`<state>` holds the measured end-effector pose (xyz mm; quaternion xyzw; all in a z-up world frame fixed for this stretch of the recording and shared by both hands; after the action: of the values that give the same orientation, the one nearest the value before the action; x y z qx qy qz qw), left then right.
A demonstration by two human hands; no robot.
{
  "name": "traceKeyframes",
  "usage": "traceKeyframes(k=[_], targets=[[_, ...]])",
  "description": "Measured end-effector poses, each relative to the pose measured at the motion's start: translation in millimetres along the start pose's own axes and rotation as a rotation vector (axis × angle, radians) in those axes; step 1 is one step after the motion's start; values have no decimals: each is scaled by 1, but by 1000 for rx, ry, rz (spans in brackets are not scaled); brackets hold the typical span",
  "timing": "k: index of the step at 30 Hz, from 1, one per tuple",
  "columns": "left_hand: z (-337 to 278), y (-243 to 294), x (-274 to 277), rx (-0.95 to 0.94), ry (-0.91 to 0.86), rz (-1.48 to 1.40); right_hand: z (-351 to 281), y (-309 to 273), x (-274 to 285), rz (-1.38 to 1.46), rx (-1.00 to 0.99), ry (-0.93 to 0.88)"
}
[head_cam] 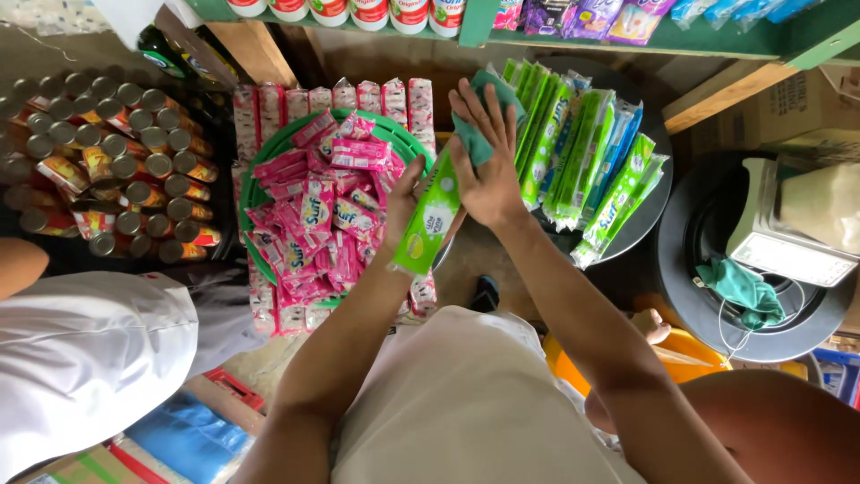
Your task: Wiping down detergent bar packages with a cloth in a grocery store setting.
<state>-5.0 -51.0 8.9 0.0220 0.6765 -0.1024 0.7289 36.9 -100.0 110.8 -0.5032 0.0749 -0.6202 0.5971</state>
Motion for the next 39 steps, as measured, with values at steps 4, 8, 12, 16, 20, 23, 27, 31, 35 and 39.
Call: traceKeyframes(k=[4,8,12,16,20,23,27,31,35,39], targets=[[6,4,-26,-29,-7,-38,-27,-37,-19,-236,180,-61],[11,18,-52,-92,112,-140,-79,-96,-36,-64,90,-204],[10,33,-57,-190,184,-91,-82,-112,-46,-34,162,-409],[-4,13,-99,75,-258,-25,-48,-68,-40,-158,200,-155],[1,35,30,-99,246,42,-1,-25,-23,-271,243,-30],[-7,16,13,4,-156,41,-5,-6,-15,-106,-36,24],[15,32,15,-148,211,130,-43,-57,-25,77,64,5],[-4,36,-19,-154,98,177,-74,-99,-36,60,60,-162],[-9,16,-30,99,-277,1,-58,-72,-33,56,66,-102],[3,27,-5,-106,69,173,-34,-62,-19,59,-6,-12]])
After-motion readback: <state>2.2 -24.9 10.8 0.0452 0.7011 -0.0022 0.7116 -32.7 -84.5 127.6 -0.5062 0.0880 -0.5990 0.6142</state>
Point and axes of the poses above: each hand's wrist, its own z-axis towards the middle knuckle, its own x-axis out of the back of the hand, y = z × x, the point moved 9 cm from there along z, towards the middle knuckle, and after that the axes turned 6 degrees about y, right-handed, at the moved point
